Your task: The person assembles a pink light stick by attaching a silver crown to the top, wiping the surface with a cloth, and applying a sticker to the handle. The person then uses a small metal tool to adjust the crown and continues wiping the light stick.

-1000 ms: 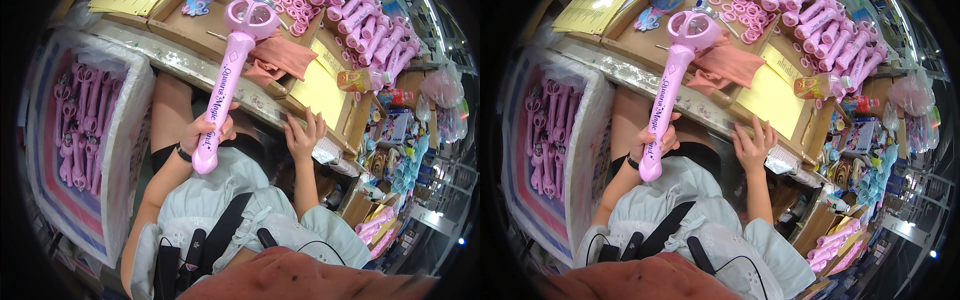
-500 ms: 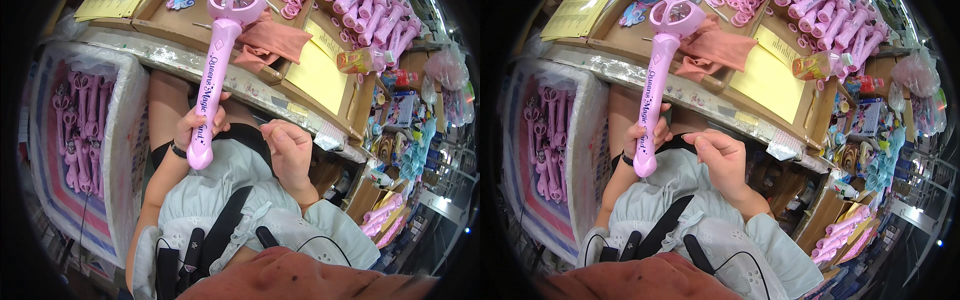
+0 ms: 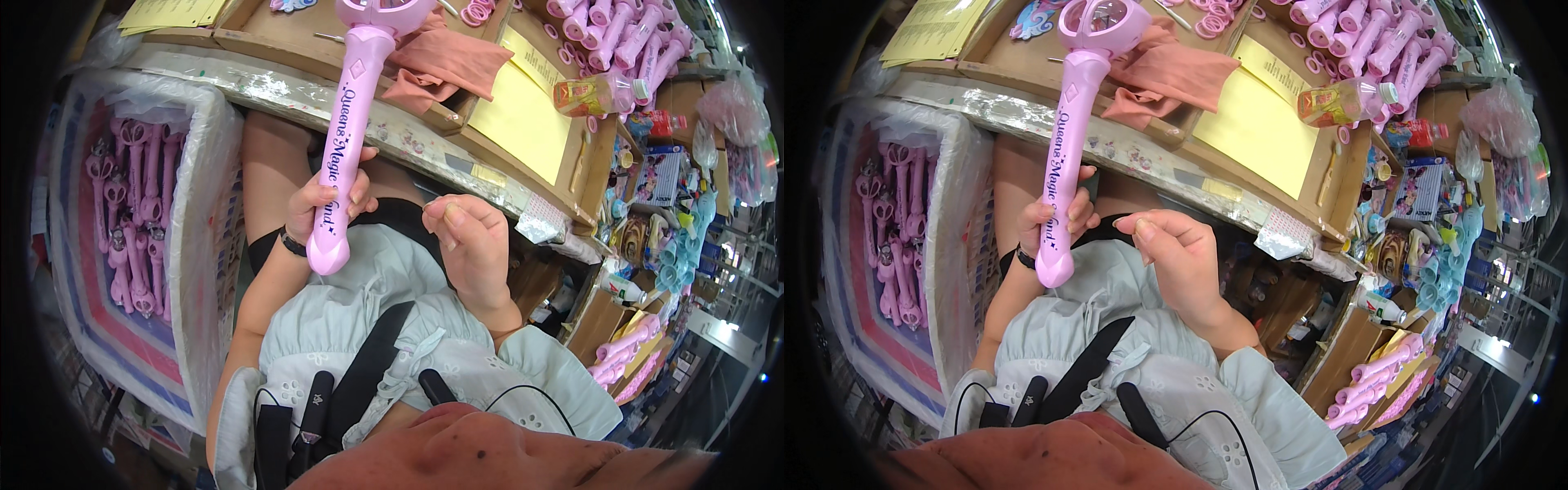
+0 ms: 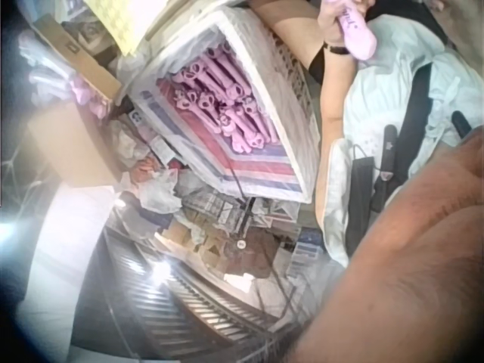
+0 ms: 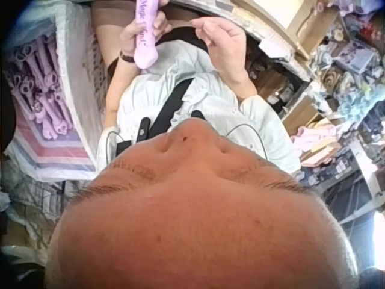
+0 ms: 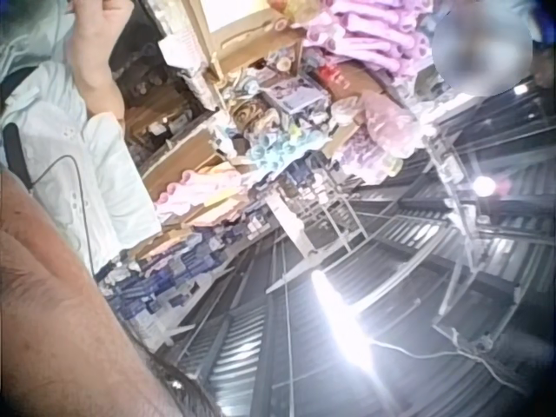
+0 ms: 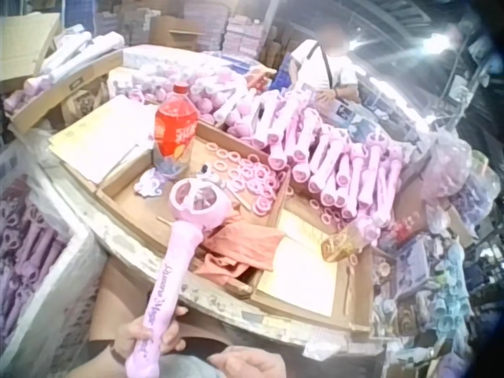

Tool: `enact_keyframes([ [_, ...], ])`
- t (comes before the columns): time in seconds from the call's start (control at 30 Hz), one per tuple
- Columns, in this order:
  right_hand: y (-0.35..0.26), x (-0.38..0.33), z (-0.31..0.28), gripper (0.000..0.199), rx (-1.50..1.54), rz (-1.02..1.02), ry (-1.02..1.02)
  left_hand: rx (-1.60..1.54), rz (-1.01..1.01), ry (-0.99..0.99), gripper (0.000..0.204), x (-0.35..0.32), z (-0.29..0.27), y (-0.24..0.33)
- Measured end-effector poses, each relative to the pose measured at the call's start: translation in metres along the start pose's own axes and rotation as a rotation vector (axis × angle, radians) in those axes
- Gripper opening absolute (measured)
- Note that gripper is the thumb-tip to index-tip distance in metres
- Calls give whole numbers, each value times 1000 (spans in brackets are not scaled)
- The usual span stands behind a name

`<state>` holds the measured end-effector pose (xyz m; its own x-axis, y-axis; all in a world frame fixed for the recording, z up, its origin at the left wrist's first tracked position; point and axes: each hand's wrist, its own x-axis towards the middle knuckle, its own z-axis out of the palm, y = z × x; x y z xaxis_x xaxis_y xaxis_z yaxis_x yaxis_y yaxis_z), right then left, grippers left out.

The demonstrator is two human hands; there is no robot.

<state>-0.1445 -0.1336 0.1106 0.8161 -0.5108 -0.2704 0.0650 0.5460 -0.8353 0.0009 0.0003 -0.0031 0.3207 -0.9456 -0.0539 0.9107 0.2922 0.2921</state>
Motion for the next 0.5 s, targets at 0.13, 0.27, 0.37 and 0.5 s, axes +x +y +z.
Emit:
enact_keyframes([
  [0.13, 3, 4, -4, 24, 69, 38, -45, 9, 1, -10, 82, -1, 0, 1],
  [0.27, 3, 4, -7, 26, 155, 123, -70, 8, 5, -17, 82, 0, 0, 1],
  [0.37, 3, 5, -6, 26, 199, 166, -72, 4, 3, -15, 81, 0, 0, 0],
  [0.5, 4, 5, -5, 22, 210, 176, -70, 14, 2, -4, 81, -1, 1, 0],
])
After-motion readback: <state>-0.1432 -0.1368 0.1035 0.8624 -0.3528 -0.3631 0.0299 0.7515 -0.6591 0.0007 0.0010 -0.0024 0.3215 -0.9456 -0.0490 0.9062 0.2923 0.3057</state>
